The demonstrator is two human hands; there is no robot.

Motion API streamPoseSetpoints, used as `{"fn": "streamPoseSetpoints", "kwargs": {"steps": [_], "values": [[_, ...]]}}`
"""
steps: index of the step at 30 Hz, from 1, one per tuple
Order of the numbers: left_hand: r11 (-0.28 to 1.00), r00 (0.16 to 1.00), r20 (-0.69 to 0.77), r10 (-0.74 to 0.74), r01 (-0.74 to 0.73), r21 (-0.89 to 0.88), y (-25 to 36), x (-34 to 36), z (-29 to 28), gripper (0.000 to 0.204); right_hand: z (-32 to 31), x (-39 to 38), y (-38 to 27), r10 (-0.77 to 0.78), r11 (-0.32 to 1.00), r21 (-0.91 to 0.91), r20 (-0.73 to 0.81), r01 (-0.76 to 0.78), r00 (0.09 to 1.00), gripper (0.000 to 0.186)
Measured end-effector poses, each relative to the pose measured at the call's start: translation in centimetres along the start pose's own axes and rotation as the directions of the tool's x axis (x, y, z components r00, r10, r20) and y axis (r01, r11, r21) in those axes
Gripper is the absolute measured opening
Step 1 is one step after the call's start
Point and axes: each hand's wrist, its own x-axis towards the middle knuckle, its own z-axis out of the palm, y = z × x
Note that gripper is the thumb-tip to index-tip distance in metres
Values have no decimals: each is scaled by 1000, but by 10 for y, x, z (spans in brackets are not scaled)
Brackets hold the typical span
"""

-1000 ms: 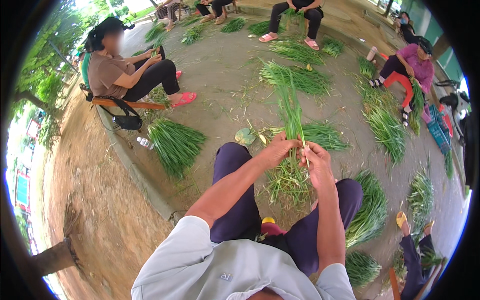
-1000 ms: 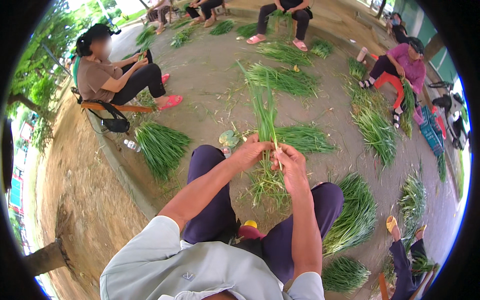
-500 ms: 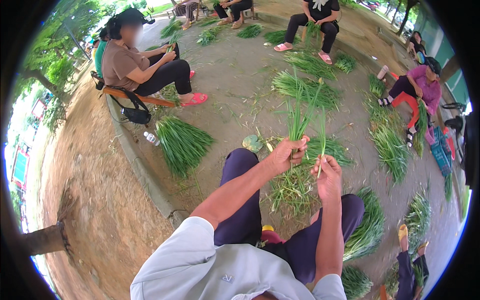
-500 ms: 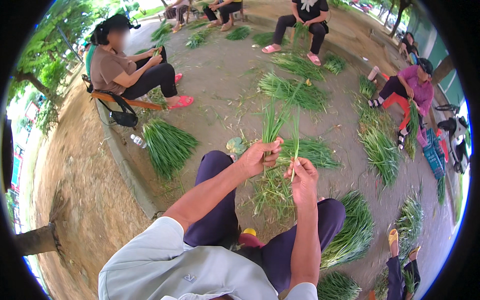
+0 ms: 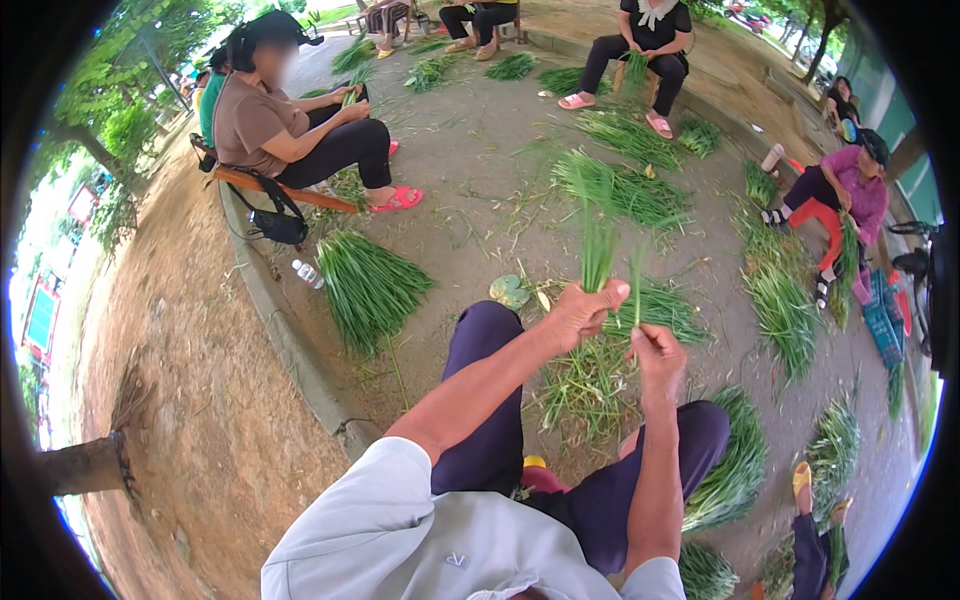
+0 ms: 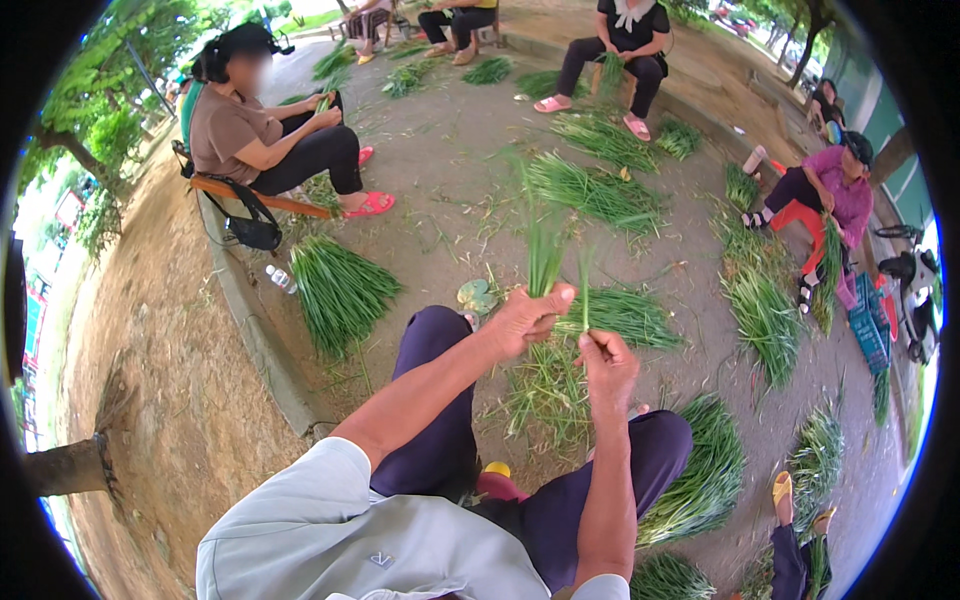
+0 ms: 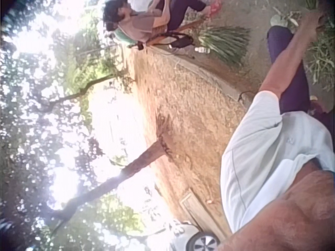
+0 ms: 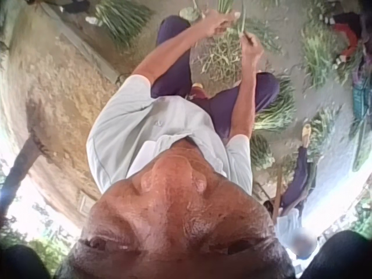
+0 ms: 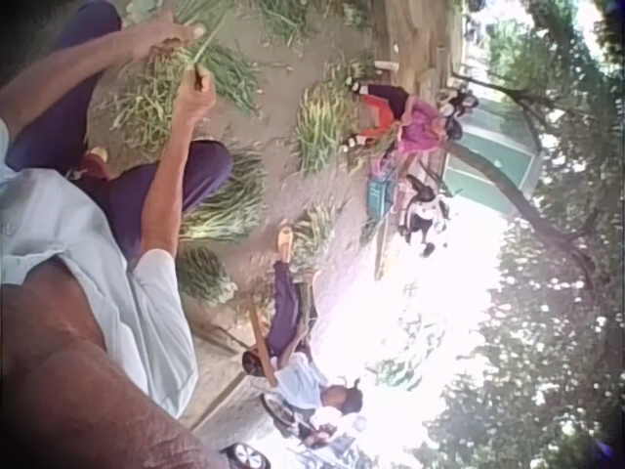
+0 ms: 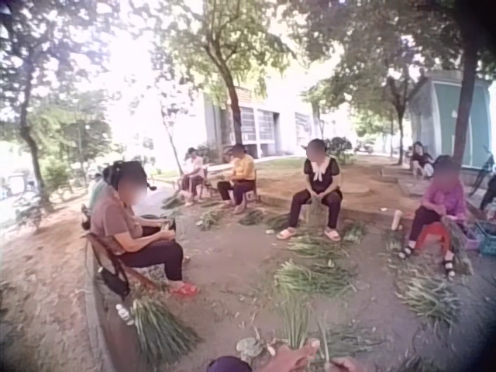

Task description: The person cleans and preps green scallion stalks by hand while sitting in a circle with other people.

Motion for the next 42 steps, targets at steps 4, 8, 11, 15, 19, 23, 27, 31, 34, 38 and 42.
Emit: {"fn": "streamPoseSetpoints", "kwargs": {"steps": [4,8,11,15,19,23,27,31,34,38,42], "values": [[994,997,-65,-32,38,99,-2,-1,11,37,4,-2,6,-53,991,-121,12,54,999,9],[989,998,-51,-45,52,140,-3,-1,11,34,3,-2,8,-68,980,-187,14,70,998,9],[985,998,-44,-54,60,163,-4,0,10,34,4,-4,5,-83,972,-217,28,87,996,9],[977,997,-69,-43,57,207,-6,0,11,34,4,-4,9,-129,953,-273,29,132,991,9],[978,994,-92,-62,79,192,-10,3,7,32,5,-4,8,-80,947,-310,4,78,997,10],[982,992,-101,-76,92,168,-12,5,5,32,5,-3,11,-62,946,-320,-24,51,998,11],[985,991,-107,-86,100,140,-14,7,3,33,7,-4,9,-14,960,-279,-54,-2,998,12],[988,989,-104,-103,114,106,-17,8,0,34,5,-4,10,34,974,-223,-74,-50,997,11],[987,989,-101,-109,120,105,-17,7,2,33,2,-3,9,74,975,-207,-66,-86,995,13],[977,988,-110,-108,126,174,-14,10,3,32,-6,5,24,102,961,-253,-47,-111,994,15],[974,985,-93,-148,161,158,-16,10,-2,28,-4,5,12,191,954,-230,-22,-191,981,17]]}}
